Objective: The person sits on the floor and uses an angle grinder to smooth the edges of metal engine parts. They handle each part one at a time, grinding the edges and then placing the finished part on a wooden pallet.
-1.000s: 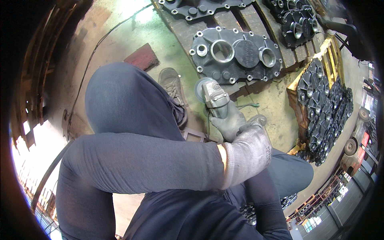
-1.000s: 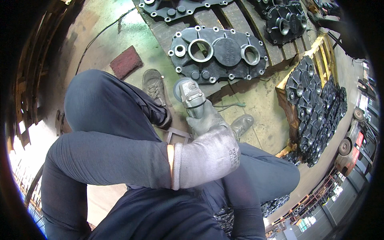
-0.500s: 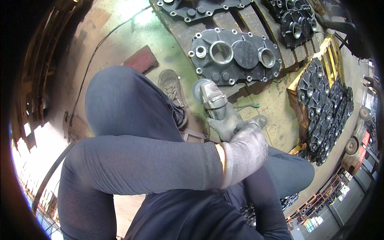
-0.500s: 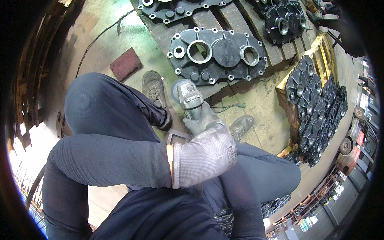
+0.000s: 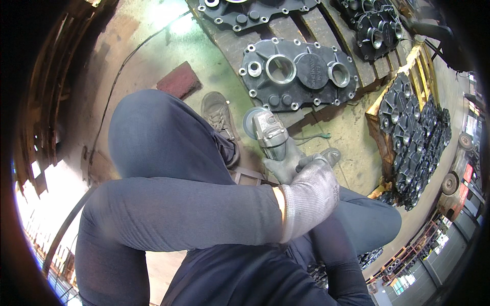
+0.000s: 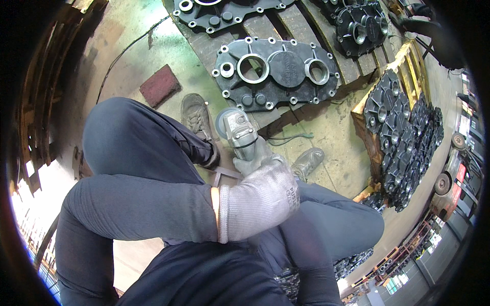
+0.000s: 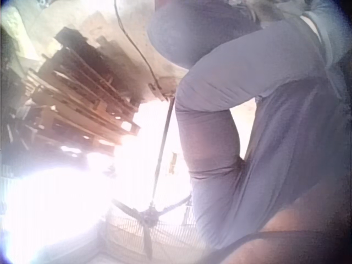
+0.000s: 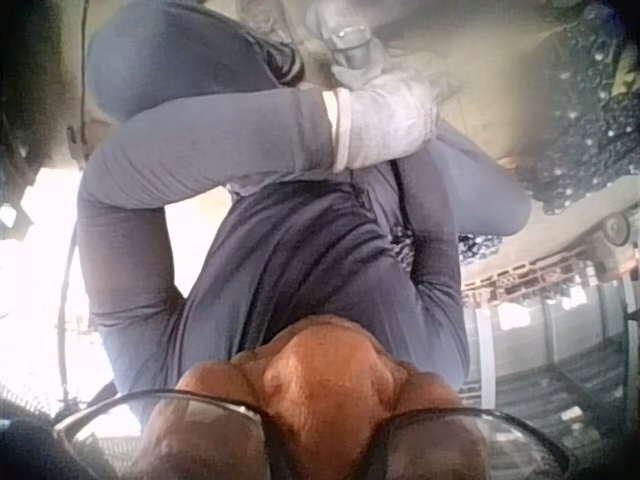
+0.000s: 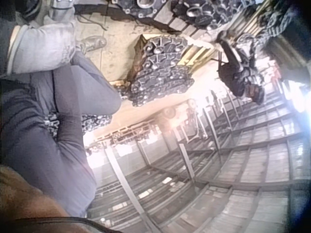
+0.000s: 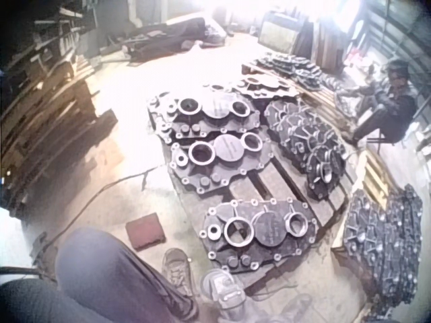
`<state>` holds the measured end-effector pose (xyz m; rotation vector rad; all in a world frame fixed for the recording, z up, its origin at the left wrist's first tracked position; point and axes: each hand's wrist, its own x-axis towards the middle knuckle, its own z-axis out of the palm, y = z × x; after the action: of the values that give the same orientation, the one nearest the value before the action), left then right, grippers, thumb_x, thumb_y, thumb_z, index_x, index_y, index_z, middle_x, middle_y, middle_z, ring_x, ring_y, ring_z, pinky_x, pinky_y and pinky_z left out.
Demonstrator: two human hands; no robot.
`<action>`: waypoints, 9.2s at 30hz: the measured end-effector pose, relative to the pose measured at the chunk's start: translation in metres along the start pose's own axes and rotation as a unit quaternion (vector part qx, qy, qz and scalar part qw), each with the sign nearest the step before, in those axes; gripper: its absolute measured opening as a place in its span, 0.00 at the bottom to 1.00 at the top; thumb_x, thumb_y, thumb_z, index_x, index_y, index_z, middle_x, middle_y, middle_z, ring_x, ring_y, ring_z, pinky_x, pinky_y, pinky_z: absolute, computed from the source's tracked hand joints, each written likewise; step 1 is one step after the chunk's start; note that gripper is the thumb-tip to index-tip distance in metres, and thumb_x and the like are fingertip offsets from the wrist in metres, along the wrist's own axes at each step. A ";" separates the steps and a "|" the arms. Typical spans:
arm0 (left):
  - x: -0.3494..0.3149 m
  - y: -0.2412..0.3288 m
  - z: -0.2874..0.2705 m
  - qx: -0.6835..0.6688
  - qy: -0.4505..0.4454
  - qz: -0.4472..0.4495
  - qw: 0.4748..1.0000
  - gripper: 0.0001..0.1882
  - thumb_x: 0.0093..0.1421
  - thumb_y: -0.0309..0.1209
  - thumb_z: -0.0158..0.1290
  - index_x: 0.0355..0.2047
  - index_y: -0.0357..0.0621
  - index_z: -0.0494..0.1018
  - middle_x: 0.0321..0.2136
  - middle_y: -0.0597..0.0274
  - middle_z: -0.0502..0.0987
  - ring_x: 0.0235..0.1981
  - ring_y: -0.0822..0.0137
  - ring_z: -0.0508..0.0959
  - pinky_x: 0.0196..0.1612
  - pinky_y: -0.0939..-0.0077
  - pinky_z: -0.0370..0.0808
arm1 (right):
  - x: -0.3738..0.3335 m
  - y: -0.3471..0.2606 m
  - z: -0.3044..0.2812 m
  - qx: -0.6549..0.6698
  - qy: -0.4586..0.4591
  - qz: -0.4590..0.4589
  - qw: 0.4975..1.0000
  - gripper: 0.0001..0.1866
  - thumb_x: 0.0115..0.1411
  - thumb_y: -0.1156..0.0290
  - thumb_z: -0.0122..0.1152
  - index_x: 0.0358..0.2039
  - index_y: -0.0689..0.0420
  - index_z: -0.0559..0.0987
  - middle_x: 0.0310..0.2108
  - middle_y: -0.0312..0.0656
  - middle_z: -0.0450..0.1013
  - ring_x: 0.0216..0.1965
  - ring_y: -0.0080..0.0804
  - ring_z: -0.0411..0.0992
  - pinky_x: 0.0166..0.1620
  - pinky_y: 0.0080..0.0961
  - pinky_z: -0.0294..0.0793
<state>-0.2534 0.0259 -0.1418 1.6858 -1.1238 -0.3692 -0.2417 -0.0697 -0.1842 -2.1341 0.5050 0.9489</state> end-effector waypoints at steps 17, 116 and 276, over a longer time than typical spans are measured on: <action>0.060 0.038 -0.084 0.227 -0.338 -0.027 0.913 0.10 0.59 0.31 0.61 0.38 0.47 0.88 0.33 0.57 0.86 0.34 0.57 0.85 0.35 0.55 0.78 | 0.004 -0.012 -0.006 -0.050 0.010 0.074 0.996 0.40 0.57 0.59 0.77 0.65 0.64 0.71 0.57 0.58 0.79 0.60 0.51 0.79 0.65 0.41 0.76; 0.069 0.034 -0.140 0.125 -0.212 0.050 0.968 0.12 0.66 0.31 0.54 0.41 0.41 0.86 0.34 0.57 0.85 0.40 0.60 0.85 0.48 0.59 0.78 | 0.072 -0.101 0.025 -0.036 0.127 -0.103 0.986 0.35 0.53 0.55 0.76 0.52 0.69 0.76 0.46 0.64 0.81 0.51 0.61 0.81 0.57 0.47 0.79; 0.176 -0.203 0.072 0.403 0.012 -0.102 0.910 0.39 0.62 0.21 0.50 0.75 0.47 0.63 0.71 0.51 0.69 0.67 0.50 0.75 0.67 0.54 0.72 | -0.062 0.123 -0.326 0.419 0.255 -0.118 0.863 0.27 0.65 0.55 0.75 0.48 0.69 0.81 0.39 0.46 0.83 0.38 0.34 0.86 0.43 0.26 0.86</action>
<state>-0.1117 -0.1527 -0.3006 2.5355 -1.1581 0.0127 -0.2029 -0.3927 -0.0457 -1.5406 0.7245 -0.0417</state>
